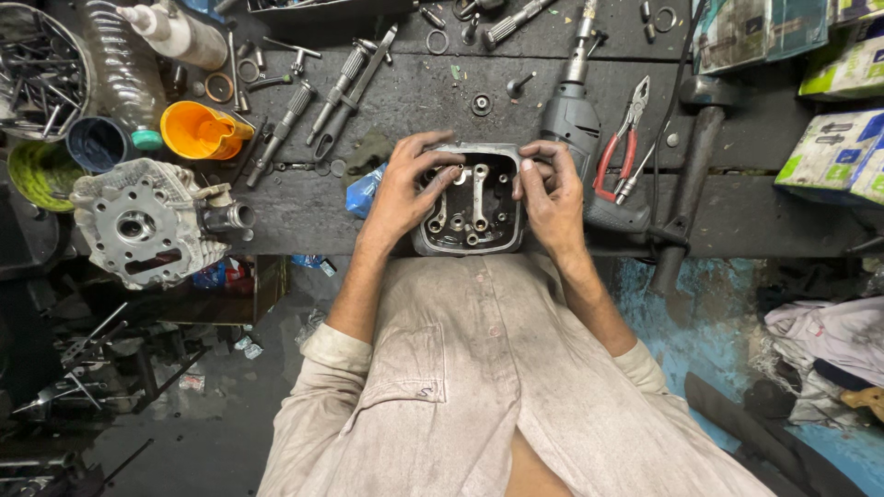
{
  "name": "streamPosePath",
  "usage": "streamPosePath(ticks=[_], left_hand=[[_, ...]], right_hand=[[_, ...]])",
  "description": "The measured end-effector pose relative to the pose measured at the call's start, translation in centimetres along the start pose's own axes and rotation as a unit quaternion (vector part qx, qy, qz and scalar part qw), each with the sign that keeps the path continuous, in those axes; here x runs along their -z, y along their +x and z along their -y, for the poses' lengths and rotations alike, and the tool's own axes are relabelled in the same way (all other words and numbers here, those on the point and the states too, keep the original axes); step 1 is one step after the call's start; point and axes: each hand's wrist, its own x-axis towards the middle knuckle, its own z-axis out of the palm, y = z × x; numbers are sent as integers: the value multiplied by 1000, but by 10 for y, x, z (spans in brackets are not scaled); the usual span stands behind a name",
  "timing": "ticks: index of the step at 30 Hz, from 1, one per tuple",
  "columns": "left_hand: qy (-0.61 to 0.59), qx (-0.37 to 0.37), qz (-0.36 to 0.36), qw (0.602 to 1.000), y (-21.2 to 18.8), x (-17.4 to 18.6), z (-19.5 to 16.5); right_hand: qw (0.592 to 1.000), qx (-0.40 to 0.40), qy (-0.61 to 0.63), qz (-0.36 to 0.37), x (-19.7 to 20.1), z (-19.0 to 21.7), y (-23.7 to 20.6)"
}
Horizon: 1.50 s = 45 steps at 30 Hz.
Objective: The person carries a small metal part to a lathe, seats it in the chuck, and tightens the chuck with a key. They run the lathe and hold a tool against the rotating part, then return to the workbench, place the part into a metal engine housing, and strike a rod held in the housing with a hammer.
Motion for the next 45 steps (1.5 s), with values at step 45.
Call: streamPosePath(ticks=[45], left_hand=[[-19,-15,-26,999,0,-9,11]], right_hand=[[989,44,-94,-102,-20,15,-4]])
